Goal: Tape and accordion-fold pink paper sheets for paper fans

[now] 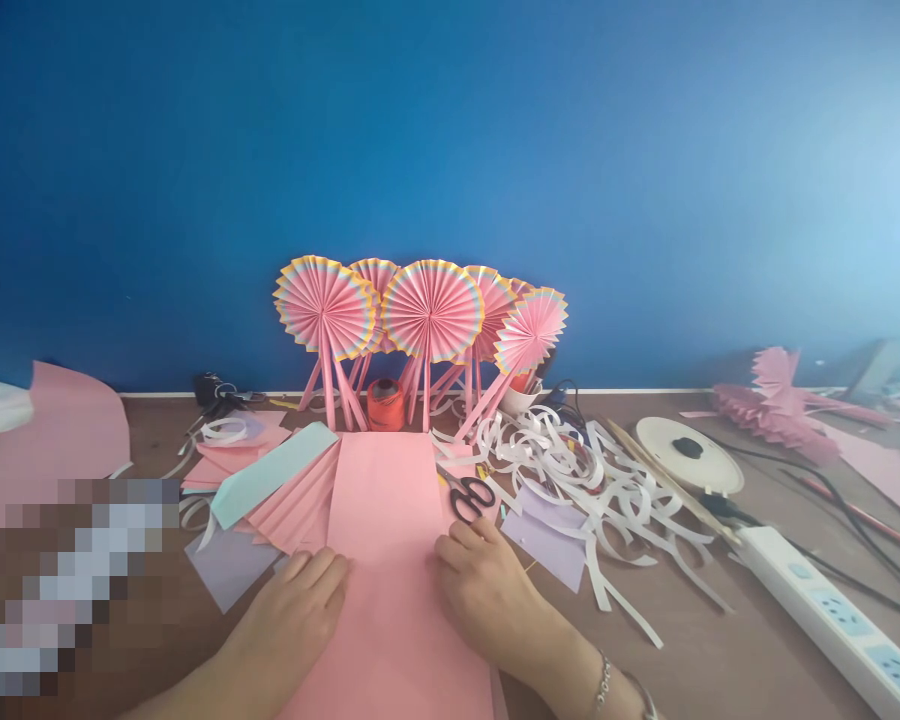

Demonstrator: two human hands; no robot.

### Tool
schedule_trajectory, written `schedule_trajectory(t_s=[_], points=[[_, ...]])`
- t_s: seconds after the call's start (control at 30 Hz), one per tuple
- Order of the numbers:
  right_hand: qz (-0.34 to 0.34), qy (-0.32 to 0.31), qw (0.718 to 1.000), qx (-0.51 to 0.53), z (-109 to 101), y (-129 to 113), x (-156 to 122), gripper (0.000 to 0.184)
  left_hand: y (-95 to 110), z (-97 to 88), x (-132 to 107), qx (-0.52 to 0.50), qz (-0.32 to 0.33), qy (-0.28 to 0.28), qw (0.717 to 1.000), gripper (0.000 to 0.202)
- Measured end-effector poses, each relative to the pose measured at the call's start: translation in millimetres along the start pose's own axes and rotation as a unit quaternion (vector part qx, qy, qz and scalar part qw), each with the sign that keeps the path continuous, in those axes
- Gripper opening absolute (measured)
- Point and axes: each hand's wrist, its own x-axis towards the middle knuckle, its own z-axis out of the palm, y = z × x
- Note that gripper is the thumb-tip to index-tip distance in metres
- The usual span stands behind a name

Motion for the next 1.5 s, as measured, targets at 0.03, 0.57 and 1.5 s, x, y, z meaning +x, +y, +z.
schedule_trajectory(t_s=[0.03, 0.57, 1.5], points=[[-0.001, 0.002, 1.0, -0.007, 0, 1, -1, 0.022, 1, 1.5, -2, 0.01, -0.006, -0.004, 1.0, 0.019], [0.16, 0.212, 0.952, 0.153, 7, -2, 3, 0.019, -28, -27.5, 11, -0.501, -0.231, 0.228, 0.803, 0.034], [0.006, 0.167, 0.986, 0.028, 22, -22, 7, 0.023, 5, 5.5, 21, -0.039, -0.091, 0.008, 0.995, 0.055]])
